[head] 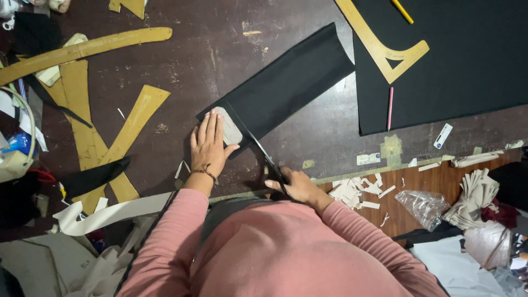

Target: The person uses a white paper template and a yellow L-shaped ruler to measure and mark a black fabric sheet on a wooden table. They then use scissors to cut the fabric along the marked lines, repeating the process to create multiple rectangular pieces.

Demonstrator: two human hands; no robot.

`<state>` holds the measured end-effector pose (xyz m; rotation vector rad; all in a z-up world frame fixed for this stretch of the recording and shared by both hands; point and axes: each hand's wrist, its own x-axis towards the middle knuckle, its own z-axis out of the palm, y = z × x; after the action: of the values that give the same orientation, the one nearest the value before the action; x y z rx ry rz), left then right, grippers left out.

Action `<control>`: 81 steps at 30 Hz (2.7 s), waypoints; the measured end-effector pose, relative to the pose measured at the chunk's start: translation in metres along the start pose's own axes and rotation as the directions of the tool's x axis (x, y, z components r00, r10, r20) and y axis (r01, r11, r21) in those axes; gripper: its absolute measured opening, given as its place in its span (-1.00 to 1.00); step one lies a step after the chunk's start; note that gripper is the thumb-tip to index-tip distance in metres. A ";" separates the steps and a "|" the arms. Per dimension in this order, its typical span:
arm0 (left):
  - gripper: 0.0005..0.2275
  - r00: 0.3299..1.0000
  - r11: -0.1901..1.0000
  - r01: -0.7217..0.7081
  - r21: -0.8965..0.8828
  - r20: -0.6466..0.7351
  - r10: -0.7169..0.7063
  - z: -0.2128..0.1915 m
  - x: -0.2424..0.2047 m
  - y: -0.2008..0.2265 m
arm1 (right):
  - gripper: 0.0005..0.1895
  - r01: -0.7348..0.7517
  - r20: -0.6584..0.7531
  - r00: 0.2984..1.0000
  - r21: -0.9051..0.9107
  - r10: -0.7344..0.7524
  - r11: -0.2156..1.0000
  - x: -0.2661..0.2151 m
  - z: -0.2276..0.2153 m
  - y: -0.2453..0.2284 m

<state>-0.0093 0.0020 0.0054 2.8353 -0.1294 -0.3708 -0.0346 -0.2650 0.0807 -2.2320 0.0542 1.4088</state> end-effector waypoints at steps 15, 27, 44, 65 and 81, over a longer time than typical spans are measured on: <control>-0.17 0.998 1.000 -0.001 0.002 -0.057 0.001 0.004 -0.001 0.002 | -0.26 -0.040 0.035 0.999 0.073 0.038 0.997 0.000 -0.012 -0.020; -0.31 1.000 1.000 -0.004 -0.013 0.015 0.004 -0.006 -0.001 0.006 | -0.37 -0.019 -0.048 0.999 0.083 0.023 0.996 0.030 0.005 0.006; -0.31 0.999 0.999 0.000 -0.041 0.038 0.002 -0.009 -0.002 0.010 | -0.38 -0.013 -0.051 0.999 0.108 0.019 0.994 0.031 -0.002 -0.013; -0.31 0.999 0.999 0.013 -0.037 0.040 -0.011 -0.007 0.002 0.009 | -0.29 0.001 -0.002 1.000 0.068 -0.001 0.998 0.034 -0.030 -0.042; -0.30 0.999 0.997 0.025 -0.073 0.044 -0.022 -0.007 0.005 0.008 | -0.31 0.025 -0.026 0.999 0.060 -0.023 0.998 0.045 -0.045 -0.076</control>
<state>-0.0033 -0.0046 0.0131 2.7595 -0.0892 -0.4324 0.0454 -0.2077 0.0871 -2.1940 0.0768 1.3490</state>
